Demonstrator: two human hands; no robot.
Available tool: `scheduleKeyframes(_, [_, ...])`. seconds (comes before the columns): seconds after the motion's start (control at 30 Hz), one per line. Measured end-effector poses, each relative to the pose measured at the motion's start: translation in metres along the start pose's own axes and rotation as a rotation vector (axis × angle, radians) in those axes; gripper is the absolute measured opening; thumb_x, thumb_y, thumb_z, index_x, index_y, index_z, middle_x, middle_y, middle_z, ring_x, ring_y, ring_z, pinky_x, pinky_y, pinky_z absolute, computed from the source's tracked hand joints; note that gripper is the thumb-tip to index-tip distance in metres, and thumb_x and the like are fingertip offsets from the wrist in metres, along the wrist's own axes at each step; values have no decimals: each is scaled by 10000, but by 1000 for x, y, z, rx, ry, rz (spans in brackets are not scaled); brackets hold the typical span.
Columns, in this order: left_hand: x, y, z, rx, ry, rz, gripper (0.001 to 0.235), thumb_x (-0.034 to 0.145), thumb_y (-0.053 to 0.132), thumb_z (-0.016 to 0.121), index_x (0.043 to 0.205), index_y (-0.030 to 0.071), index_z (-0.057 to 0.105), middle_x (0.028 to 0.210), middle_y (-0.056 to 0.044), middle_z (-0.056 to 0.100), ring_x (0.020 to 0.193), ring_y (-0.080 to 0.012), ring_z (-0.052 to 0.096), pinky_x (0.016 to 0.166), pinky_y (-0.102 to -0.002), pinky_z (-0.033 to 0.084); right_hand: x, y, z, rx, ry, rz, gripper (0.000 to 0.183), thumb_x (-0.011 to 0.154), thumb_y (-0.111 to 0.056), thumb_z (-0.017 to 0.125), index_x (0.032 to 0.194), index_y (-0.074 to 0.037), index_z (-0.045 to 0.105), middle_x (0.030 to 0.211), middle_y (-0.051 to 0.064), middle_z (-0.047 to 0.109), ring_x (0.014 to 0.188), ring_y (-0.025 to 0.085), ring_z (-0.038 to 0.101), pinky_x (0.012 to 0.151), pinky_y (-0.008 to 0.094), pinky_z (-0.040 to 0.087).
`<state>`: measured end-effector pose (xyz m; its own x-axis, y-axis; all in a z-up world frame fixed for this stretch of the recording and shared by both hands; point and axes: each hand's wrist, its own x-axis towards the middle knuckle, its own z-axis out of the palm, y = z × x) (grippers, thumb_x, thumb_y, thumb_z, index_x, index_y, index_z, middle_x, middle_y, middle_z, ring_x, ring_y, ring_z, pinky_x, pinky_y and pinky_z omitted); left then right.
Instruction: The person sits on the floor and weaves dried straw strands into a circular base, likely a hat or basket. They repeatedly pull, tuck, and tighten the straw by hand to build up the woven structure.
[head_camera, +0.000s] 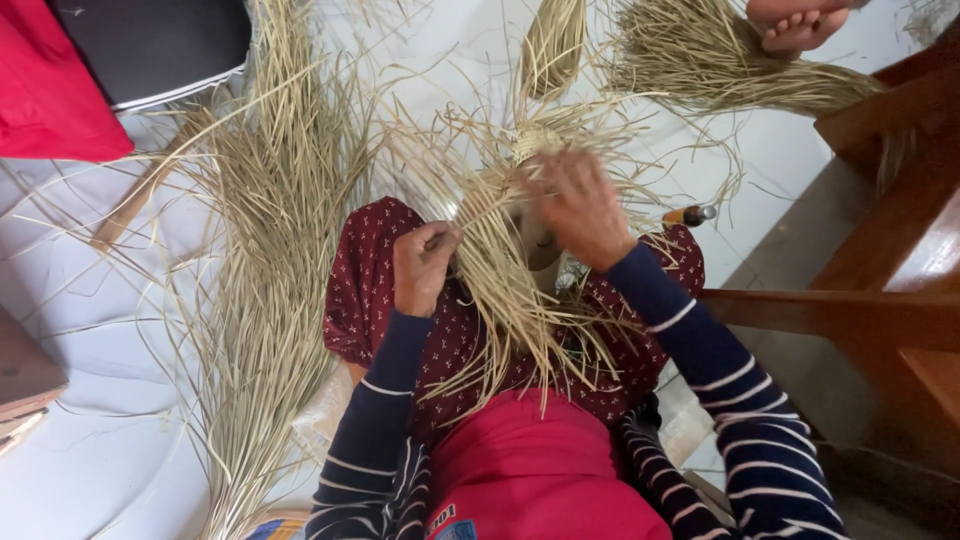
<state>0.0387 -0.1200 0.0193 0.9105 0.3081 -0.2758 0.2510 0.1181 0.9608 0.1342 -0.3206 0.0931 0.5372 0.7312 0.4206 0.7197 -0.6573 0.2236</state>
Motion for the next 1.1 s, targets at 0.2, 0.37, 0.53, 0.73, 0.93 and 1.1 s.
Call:
scheduleKeyframes(0.2, [-4, 10, 3, 111, -10, 19, 157, 848, 131, 635, 978, 62, 688, 746, -139, 693, 704, -175, 648, 631, -348, 538, 7, -50, 28, 274, -43, -369, 413, 831, -105, 621, 1217, -72, 480, 1094, 139, 470, 1036, 313, 496, 892, 390, 427])
scheduleKeyframes(0.37, [18, -31, -4, -336, -153, 50, 588, 659, 391, 814, 1038, 26, 551, 806, -171, 673, 739, -306, 658, 697, -401, 559, 42, -35, 43, 989, -123, -96, 183, 880, -226, 645, 954, -67, 592, 863, 91, 573, 841, 278, 591, 848, 396, 469])
scheduleKeyframes(0.53, [0, 22, -5, -54, -68, -51, 148, 816, 88, 611, 945, 31, 565, 746, -74, 650, 662, -113, 586, 604, -236, 493, 42, -33, 30, 1299, -229, 76, 284, 858, -272, 705, 878, -23, 570, 834, 153, 584, 804, 319, 580, 755, 445, 464])
scheduleKeyframes(0.73, [2, 2, 5, -170, -61, 55, 71, 795, 53, 627, 866, 55, 627, 793, -109, 675, 656, -181, 655, 622, -250, 527, 4, -49, 110, 1174, -237, 92, 448, 811, -513, 546, 878, -75, 615, 796, 107, 557, 782, 326, 586, 705, 389, 485])
scheduleKeyframes(0.93, [-7, 31, -6, 21, -130, 79, 176, 890, 71, 586, 1031, -33, 567, 857, -149, 649, 743, -225, 647, 673, -314, 549, 7, -56, 49, 1031, -131, -5, 263, 910, -288, 611, 844, -34, 634, 814, 132, 605, 793, 359, 605, 799, 441, 516])
scheduleKeyframes(1.1, [-5, 22, -2, 23, -142, -43, 323, 870, 179, 654, 1086, -51, 589, 816, -157, 683, 664, -178, 638, 588, -300, 542, 1, -54, 91, 954, -159, -34, 153, 876, -297, 645, 869, -149, 681, 907, 60, 676, 886, 281, 636, 785, 375, 528])
